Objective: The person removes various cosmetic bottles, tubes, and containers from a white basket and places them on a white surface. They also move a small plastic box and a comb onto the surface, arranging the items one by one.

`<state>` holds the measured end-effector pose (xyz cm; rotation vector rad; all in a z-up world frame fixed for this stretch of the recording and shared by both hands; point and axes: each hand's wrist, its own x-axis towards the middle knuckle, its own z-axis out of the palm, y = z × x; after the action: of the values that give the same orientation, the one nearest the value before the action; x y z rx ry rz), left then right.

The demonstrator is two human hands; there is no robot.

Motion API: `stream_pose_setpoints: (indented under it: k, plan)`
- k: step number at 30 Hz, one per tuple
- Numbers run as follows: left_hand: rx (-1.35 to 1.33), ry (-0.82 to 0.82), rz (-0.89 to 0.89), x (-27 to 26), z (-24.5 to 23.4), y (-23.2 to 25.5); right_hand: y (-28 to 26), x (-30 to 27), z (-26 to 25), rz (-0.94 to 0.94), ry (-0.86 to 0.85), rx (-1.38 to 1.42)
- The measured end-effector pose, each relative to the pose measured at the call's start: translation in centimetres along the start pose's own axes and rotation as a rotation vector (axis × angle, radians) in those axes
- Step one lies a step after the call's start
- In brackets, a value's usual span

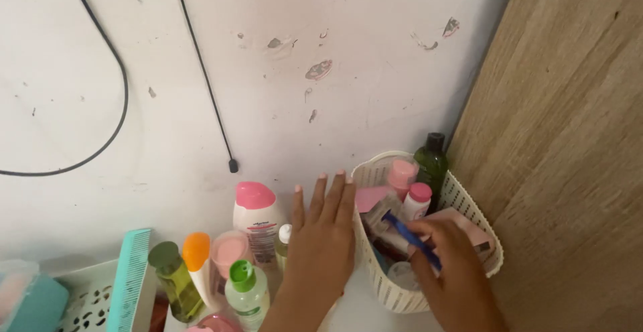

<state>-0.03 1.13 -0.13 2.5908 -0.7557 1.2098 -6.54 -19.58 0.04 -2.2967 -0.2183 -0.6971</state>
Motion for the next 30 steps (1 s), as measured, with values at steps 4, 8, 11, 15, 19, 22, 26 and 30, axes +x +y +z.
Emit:
stream_pose_setpoints:
  k: [4,8,11,15,19,22,26,30]
  plan:
    - [-0.027,-0.02,0.011,-0.9,-1.4,-1.0,0.2,-3.1,2.4,-0.021,-0.018,-0.011]
    - [-0.028,-0.036,0.0,-1.7,-1.8,-1.6,-0.7,-5.9,4.2,0.065,-0.018,-0.04]
    - [-0.044,-0.05,-0.001,-2.5,-2.2,-2.2,-2.2,-8.1,5.6,0.153,0.04,-0.079]
    - [-0.085,-0.086,-0.006,-2.9,-2.7,-2.7,1.4,-11.7,9.8,-0.058,0.25,-0.185]
    - [-0.16,-0.116,0.007,-3.0,-2.7,-2.7,-0.1,-13.5,11.9,-0.111,0.288,-0.148]
    - [-0.247,-0.087,-0.022,-2.9,-2.4,-2.2,1.8,-14.6,13.6,0.061,0.328,-0.285]
    - [-0.384,-0.15,-0.063,-2.4,-2.0,-1.4,4.3,-14.8,14.2,-0.12,0.178,-0.331]
    - [-0.414,-0.174,-0.056,-2.1,-1.1,-0.8,7.6,-15.6,15.8,-0.115,0.148,-0.339]
